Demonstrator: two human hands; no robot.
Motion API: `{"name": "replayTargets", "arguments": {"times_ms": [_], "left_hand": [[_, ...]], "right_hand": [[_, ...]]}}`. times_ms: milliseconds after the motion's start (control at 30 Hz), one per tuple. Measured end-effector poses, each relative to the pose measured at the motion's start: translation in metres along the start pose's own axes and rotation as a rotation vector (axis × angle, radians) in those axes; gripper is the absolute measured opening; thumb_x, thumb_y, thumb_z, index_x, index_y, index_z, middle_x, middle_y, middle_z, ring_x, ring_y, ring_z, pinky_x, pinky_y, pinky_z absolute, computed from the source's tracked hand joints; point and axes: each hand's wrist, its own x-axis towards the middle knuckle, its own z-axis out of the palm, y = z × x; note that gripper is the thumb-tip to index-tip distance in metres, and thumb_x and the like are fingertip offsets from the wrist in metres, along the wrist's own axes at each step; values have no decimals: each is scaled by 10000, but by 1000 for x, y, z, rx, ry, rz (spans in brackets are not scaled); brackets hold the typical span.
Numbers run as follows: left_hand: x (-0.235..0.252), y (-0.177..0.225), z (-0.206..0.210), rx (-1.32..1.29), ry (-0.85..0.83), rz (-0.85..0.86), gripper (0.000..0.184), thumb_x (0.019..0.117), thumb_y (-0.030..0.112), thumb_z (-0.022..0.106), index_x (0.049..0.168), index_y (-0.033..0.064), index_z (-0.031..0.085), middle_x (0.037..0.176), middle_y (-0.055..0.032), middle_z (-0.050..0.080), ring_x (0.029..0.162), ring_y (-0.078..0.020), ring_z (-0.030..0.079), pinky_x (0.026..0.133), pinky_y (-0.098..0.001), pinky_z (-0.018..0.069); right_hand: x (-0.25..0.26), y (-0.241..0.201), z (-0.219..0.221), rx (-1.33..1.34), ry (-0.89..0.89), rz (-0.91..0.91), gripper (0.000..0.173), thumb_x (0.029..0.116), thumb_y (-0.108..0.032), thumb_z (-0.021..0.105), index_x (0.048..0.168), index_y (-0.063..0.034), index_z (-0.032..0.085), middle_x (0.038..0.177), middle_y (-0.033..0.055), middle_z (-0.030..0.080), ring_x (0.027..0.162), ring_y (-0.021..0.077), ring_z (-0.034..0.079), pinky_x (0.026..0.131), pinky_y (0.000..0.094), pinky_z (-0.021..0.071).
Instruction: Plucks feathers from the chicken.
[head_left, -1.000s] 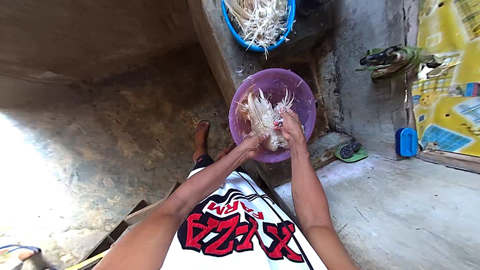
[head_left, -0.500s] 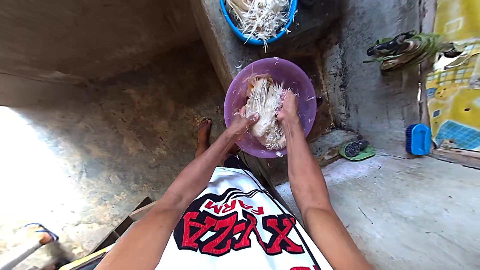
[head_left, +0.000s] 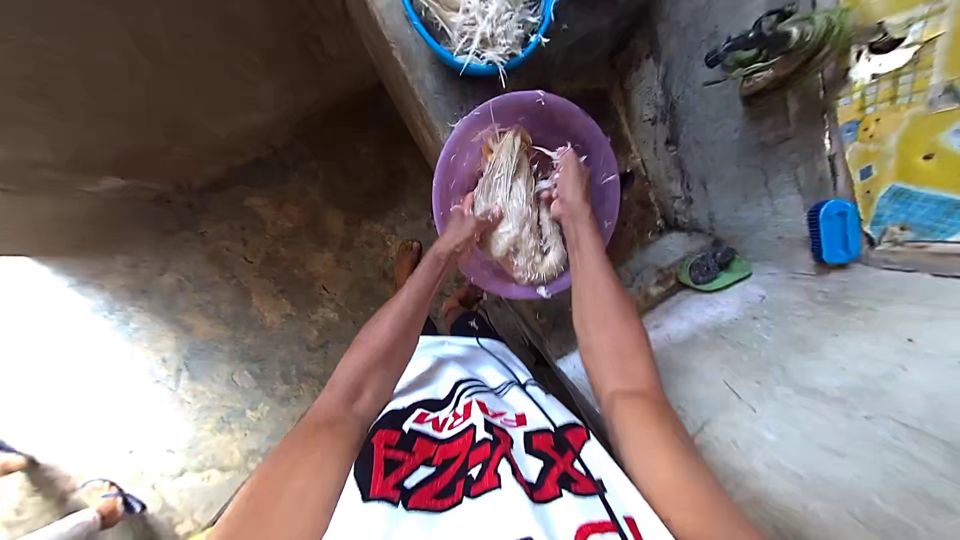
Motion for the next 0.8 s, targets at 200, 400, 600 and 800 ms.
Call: {"name": "replayTargets", "arguments": {"times_ms": [200, 400, 600, 800], "left_hand": [[-33, -8, 17, -624, -12, -121, 366, 993, 171, 590, 1351, 126, 527, 1207, -104, 662, 1085, -229, 657, 932, -456, 561], [-44, -29, 24, -616, -29, -176, 447, 929, -18, 586, 1336, 125, 469, 1143, -97, 661, 998, -216, 675, 867, -413, 582], [-34, -18, 10, -455, -75, 50, 727, 844, -90, 651, 1478, 95, 348, 1284, -143, 621, 1127, -268, 651, 960, -496, 561], [-124, 160, 103, -195, 316, -250, 562, 950, -204, 382, 1459, 32, 409, 1288, -105, 590, 1147, -118, 610, 1027, -270, 479]], "right_hand": [[-43, 3, -17, -159, -127, 5, 490, 1045, -505, 538, 1233, -56, 591, 858, 51, 590, 560, 131, 553, 541, 340, 560], [-47, -6, -33, -368, -321, 95, 402, 1001, -422, 662, 1104, -34, 638, 802, 54, 623, 509, 122, 548, 509, 322, 554], [-44, -19, -18, -404, -421, 80, 480, 993, -514, 637, 1077, -41, 642, 784, 45, 606, 535, 126, 544, 525, 323, 539], [-41, -20, 0, 176, -433, 121, 179, 1042, -255, 608, 1109, -91, 589, 805, 6, 624, 608, 102, 593, 566, 274, 563]]}}
